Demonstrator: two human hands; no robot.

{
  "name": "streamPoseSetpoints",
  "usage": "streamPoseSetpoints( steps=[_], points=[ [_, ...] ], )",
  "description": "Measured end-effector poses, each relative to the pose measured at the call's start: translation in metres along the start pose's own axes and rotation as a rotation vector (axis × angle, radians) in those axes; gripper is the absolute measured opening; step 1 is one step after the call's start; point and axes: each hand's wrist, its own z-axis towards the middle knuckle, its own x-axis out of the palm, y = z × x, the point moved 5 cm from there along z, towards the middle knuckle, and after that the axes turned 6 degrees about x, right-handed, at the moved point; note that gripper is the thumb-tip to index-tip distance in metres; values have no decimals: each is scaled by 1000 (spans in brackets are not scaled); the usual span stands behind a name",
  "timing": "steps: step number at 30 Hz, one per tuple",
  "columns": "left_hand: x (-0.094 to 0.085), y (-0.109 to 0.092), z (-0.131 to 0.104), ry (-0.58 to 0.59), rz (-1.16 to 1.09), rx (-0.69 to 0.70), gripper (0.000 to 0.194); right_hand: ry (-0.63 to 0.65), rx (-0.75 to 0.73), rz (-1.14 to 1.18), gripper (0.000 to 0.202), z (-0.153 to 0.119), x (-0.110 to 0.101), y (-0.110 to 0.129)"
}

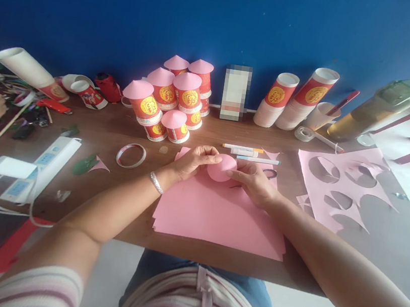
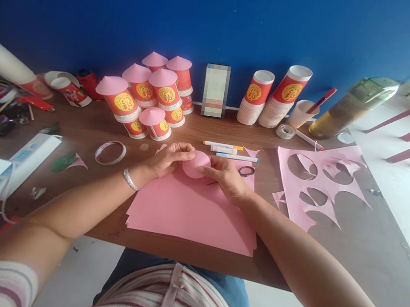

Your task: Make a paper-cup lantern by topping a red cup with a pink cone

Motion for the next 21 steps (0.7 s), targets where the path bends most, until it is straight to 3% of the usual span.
streamPoseSetpoints(
  steps=[9,13,21],
  points=[
    [-1,1,1,-32,-23,26,39,-59,-43,26,45,-1,1,5],
    [-2,-1,2,-61,-90,15,40,-160,-105,116,48,-2,-7,13],
    [-4,1,2,-85,-85,9,39,-232,-100,-23,51,-4,-8,20]
  ],
)
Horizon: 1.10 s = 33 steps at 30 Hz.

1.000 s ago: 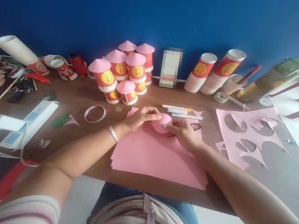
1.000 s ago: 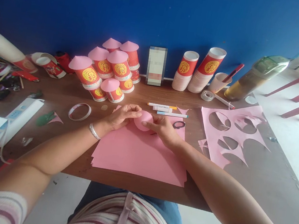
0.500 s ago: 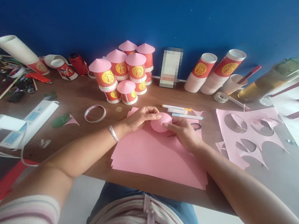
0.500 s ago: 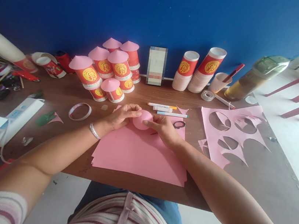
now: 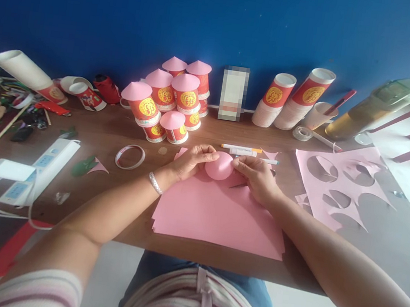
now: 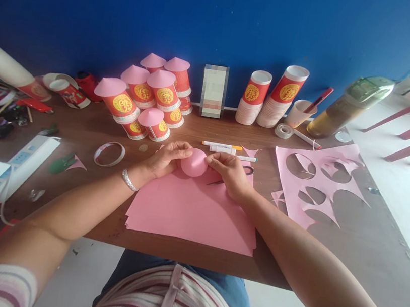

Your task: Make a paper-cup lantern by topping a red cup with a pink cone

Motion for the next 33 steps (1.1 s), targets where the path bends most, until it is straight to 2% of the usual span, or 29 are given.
streamPoseSetpoints(
  steps=[7,17,24,33],
  points=[
    [-2,3,1,-27,-42,-11,42,57,31,42,56,-1,3,-5],
    [-12,7,3,-36,-33,33,35,37,-26,82,53,3,2,-5],
    [-7,4,2,-36,-55,29,38,121,30,147,55,0,6,-10],
    [-7,8,7,-29,-138,53,36,97,73,171,53,2,5,-13]
  ],
)
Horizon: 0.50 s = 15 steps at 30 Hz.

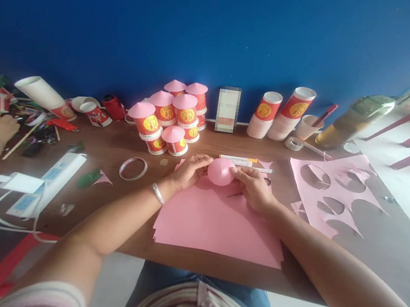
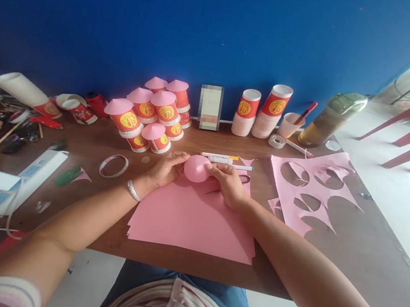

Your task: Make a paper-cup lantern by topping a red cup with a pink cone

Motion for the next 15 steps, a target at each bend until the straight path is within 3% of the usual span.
streamPoseSetpoints(
  steps=[4,8,15],
  points=[
    [-2,0,2,-19,-37,38,36,-10,-56,52,51,4,-3,3],
    [-1,0,2,33,-26,28,42,-10,-68,56,48,6,-4,3],
    [-2,1,1,41,11,30,36,4,-58,26,47,6,-2,1]
  ],
)
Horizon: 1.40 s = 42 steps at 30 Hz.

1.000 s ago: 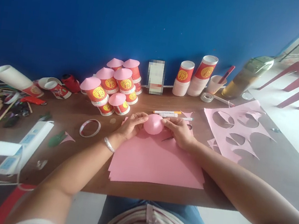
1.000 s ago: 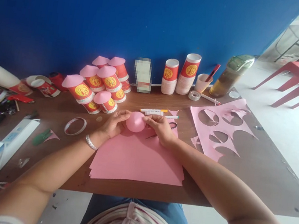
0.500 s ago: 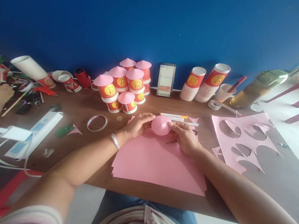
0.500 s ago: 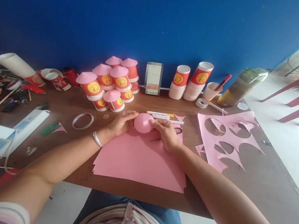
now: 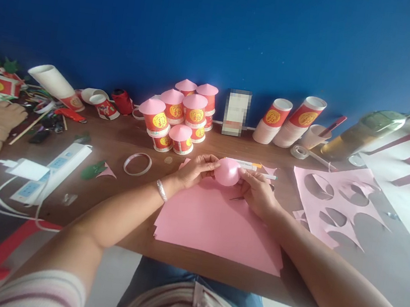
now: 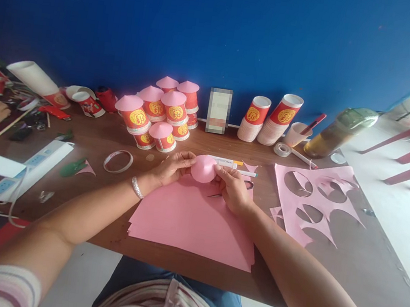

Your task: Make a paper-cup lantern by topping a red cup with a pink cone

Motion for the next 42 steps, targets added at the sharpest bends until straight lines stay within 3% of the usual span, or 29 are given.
streamPoseSetpoints(
  steps=[9,17,22,26,35,42],
  points=[
    [0,-2,0,-64,-56,-12,38,-3,15,-40,49,-1,-1,-4],
    [6,-4,-2,-7,5,-14,39,105,33,8,42,-4,10,1],
    [8,-5,-3,21,53,-28,40,101,5,-23,41,-3,9,-1],
    [10,-5,-4,33,63,-32,42,75,71,-59,44,-4,7,-6],
    [9,-5,-5,40,117,-39,43,130,84,-81,52,-7,12,-1],
    [11,-8,-6,47,136,-30,41,114,92,-138,47,-8,9,-4]
  ],
)
